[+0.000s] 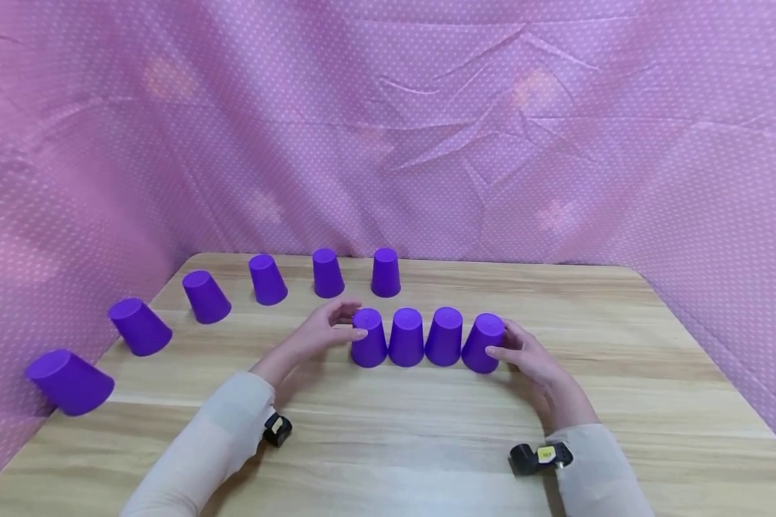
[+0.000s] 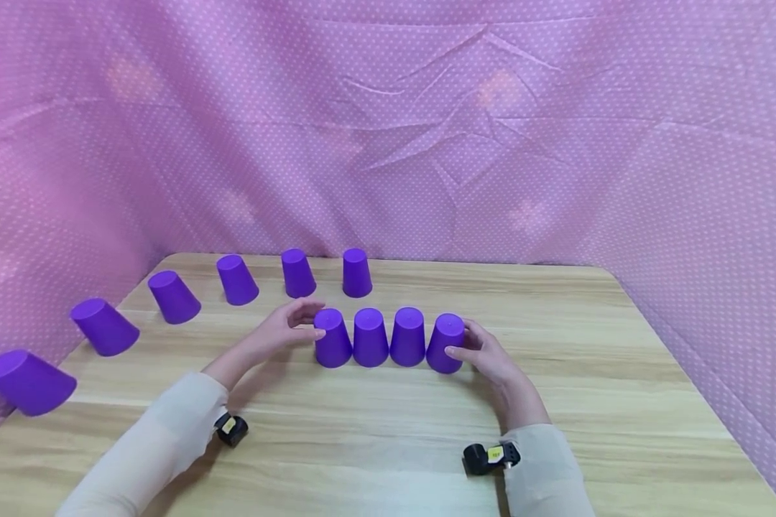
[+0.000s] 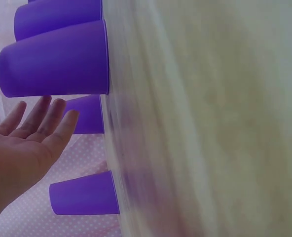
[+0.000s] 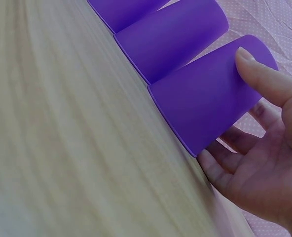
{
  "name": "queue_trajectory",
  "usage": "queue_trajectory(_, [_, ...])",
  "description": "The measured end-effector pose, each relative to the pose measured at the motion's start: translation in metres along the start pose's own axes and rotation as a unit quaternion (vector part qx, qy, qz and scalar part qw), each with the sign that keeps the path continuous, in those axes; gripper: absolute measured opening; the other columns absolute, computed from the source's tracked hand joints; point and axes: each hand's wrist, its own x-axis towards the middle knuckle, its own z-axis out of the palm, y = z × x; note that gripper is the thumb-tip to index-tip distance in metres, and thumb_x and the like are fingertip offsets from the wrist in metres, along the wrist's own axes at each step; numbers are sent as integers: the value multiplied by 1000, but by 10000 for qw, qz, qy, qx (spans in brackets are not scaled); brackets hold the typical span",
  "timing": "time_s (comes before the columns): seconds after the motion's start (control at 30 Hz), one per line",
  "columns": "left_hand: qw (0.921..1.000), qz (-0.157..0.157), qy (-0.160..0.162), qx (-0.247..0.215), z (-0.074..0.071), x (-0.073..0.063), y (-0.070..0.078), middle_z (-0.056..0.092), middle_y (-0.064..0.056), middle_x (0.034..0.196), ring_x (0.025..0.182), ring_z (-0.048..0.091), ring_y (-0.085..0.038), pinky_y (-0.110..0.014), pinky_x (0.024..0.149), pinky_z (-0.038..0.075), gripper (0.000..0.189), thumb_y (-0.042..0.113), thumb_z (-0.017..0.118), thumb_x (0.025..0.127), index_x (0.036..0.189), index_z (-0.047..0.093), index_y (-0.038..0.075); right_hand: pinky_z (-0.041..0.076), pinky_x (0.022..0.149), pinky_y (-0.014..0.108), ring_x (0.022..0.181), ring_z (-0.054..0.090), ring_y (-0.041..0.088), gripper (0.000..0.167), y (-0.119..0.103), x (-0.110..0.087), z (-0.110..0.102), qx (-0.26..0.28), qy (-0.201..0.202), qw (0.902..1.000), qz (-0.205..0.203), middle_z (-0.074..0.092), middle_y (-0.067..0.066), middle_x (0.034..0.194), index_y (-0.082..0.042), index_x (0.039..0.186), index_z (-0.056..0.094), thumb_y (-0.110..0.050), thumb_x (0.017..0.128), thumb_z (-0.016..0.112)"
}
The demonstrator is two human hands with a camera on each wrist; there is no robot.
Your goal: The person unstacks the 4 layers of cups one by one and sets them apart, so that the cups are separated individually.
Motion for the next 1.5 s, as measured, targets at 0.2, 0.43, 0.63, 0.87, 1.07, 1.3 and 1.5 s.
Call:
queue_trajectory(0.2, [9994,269,-66,185,7,-5,11,51,-20,109,102,46,-32,-41,90,36,51,0,64,73,118,41,-9,18,98,49,117,30,36,66,1,-1,-2,18,-42,9999,-128,35,26,126,1,131,27,-13,78,63])
queue_trajectory(0.43, [9988,425,92,244,9,3,-6,53,-17,105,99,48,-32,-44,89,36,50,0,67,71,115,43,-7,18,98,50,117,30,35,68,-1,-1,-1,14,-36,10000,-25,35,24,128,-1,132,28,-17,76,65])
queue_trajectory(0.63, [9986,406,181,275,7,8,-19,54,-15,107,101,48,-29,-44,91,34,51,5,69,71,115,45,-3,20,97,49,118,30,35,70,-2,-1,0,5,-71,10000,1,35,24,128,-1,132,27,-18,76,65])
queue_trajectory(0.87, [9987,437,183,209,8,4,-15,55,-14,105,101,48,-28,-43,90,35,48,3,68,72,115,46,-3,19,98,49,117,31,35,67,-2,-1,0,66,-48,10000,-36,35,24,127,-1,132,27,-15,77,63])
queue_trajectory(1.07, [9990,223,295,240,4,-10,-5,54,-14,108,105,45,-28,-43,93,32,49,7,68,73,116,47,-1,19,98,48,117,31,34,66,-2,-2,1,132,-69,9999,-74,35,25,127,0,132,26,-11,78,62])
queue_trajectory(1.3, [9981,312,519,104,-14,-24,-13,54,-12,108,103,47,-25,-40,91,35,51,11,70,71,116,47,0,19,98,48,116,31,35,66,-1,0,1,153,-100,9998,-125,35,26,127,1,131,26,-11,78,62])
queue_trajectory(1.5, [9969,290,701,216,-33,-40,-15,55,-12,108,103,48,-25,-42,92,34,51,14,69,72,116,47,1,21,98,47,114,34,34,63,0,2,2,230,-186,9991,-294,37,27,124,3,130,28,-9,78,61])
